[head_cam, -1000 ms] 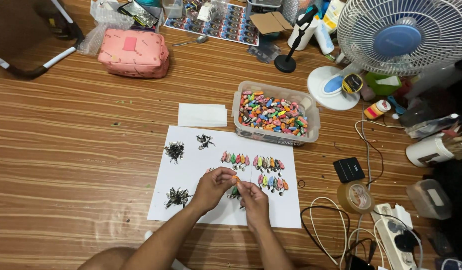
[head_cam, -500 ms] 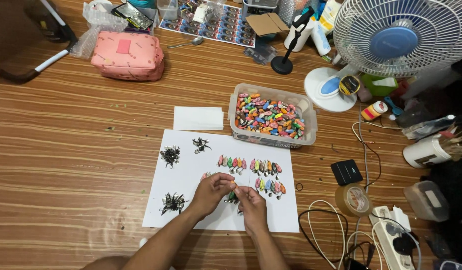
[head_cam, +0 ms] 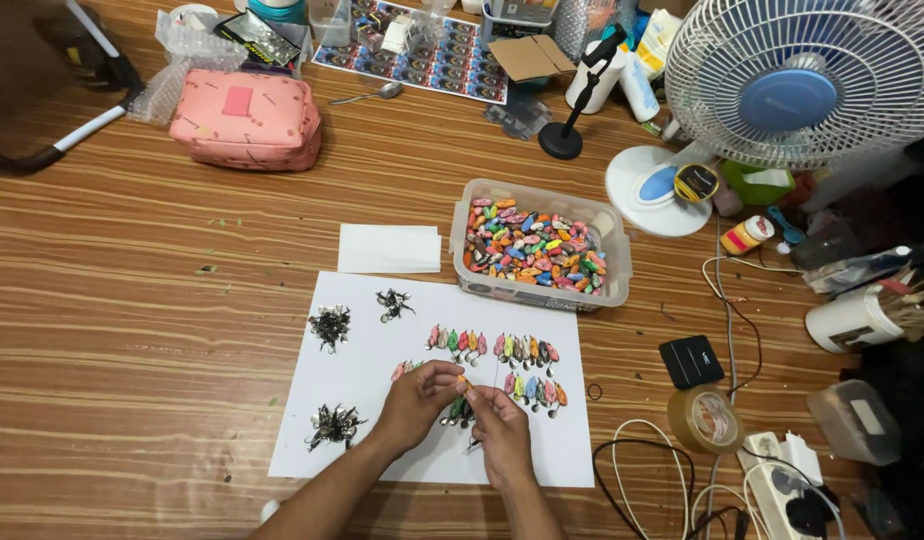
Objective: Assembling fishing lures by attaching soft plastic baits to hooks and organizing them on a sheet.
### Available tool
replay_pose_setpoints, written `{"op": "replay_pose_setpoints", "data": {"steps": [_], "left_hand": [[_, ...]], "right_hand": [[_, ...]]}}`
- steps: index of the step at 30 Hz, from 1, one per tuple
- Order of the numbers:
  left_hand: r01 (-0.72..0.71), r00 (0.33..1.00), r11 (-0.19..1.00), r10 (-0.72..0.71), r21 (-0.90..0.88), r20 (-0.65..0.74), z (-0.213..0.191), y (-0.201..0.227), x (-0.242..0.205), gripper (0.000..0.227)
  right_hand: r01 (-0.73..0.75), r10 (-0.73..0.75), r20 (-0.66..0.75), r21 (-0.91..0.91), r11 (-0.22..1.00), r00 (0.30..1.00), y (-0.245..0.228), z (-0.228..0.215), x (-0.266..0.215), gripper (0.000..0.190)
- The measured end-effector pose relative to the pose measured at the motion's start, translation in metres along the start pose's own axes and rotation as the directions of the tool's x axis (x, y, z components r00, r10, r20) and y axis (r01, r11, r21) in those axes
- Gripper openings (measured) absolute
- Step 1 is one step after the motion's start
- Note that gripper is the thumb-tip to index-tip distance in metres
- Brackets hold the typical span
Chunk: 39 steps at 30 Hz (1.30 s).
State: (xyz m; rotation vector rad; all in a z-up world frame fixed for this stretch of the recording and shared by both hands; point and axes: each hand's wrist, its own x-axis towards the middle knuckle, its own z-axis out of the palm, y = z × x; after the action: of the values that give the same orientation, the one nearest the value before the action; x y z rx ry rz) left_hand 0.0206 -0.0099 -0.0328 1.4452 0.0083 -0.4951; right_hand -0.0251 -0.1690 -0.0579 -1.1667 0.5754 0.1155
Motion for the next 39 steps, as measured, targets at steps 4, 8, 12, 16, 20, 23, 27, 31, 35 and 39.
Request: {"op": "replay_pose_setpoints", "data": {"steps": [4, 8, 12, 16, 20, 23, 27, 31, 35, 39], "left_hand": [[0.015, 1.0, 1.0, -0.016, -0.011, -0.024, 0.0, 0.008, -0.001, 0.022], [0.049, 0.998, 0.997, -0.046, 0.056, -0.053, -0.006, 0.002, 0.005, 0.023], [0.157, 0.987, 0.965, -0.157, 0.208, -0.019, -0.014, 0.003, 0.007, 0.022], [0.159, 0.986, 0.952, -0.168, 0.263, 0.013, -0.01, -0.006, 0.005, 0.022], [0.159, 0.983, 0.93, -0.18, 0.331, 0.032, -0.007, -0.003, 0.004, 0.026], [0.119, 0.991, 0.947, -0.13, 0.297, 0.017, -0.006, 0.003, 0.002, 0.021], [0.14, 0.99, 0.963, -0.144, 0.232, 0.004, -0.003, 0.012, -0.002, 0.018], [0.054, 0.998, 0.972, -0.059, 0.23, 0.013, -0.001, 0.002, 0.0, 0.02], [0.05, 0.998, 0.959, -0.055, 0.28, 0.011, -0.001, 0.002, 0.002, 0.023], [0.047, 0.999, 0.959, -0.043, 0.278, -0.022, -0.003, 0.006, 0.006, 0.025]], "right_hand": [[0.012, -0.012, 0.007, -0.051, 0.999, 1.0, 0.002, -0.003, 0.004, 0.025], [-0.047, 0.043, -0.042, -0.121, 0.992, 0.998, -0.005, 0.0, 0.001, 0.028], [-0.159, 0.127, -0.125, -0.293, 0.943, 0.984, -0.013, 0.001, -0.006, 0.043], [-0.159, 0.085, -0.197, -0.397, 0.904, 0.977, -0.009, -0.007, -0.003, 0.042], [-0.178, 0.07, -0.238, -0.473, 0.863, 0.969, -0.008, -0.009, -0.001, 0.042], [-0.105, -0.041, -0.217, -0.618, 0.779, 0.975, -0.009, -0.013, -0.002, 0.044], [0.111, -0.273, -0.061, -0.812, 0.573, 0.96, -0.006, -0.016, -0.004, 0.049], [0.135, -0.116, 0.07, -0.549, 0.825, 0.991, -0.014, -0.004, -0.012, 0.038], [0.057, -0.101, -0.053, -0.532, 0.845, 0.993, -0.015, -0.008, 0.005, 0.025], [0.047, -0.129, -0.136, -0.487, 0.872, 0.982, -0.039, -0.002, 0.031, 0.035]]}}
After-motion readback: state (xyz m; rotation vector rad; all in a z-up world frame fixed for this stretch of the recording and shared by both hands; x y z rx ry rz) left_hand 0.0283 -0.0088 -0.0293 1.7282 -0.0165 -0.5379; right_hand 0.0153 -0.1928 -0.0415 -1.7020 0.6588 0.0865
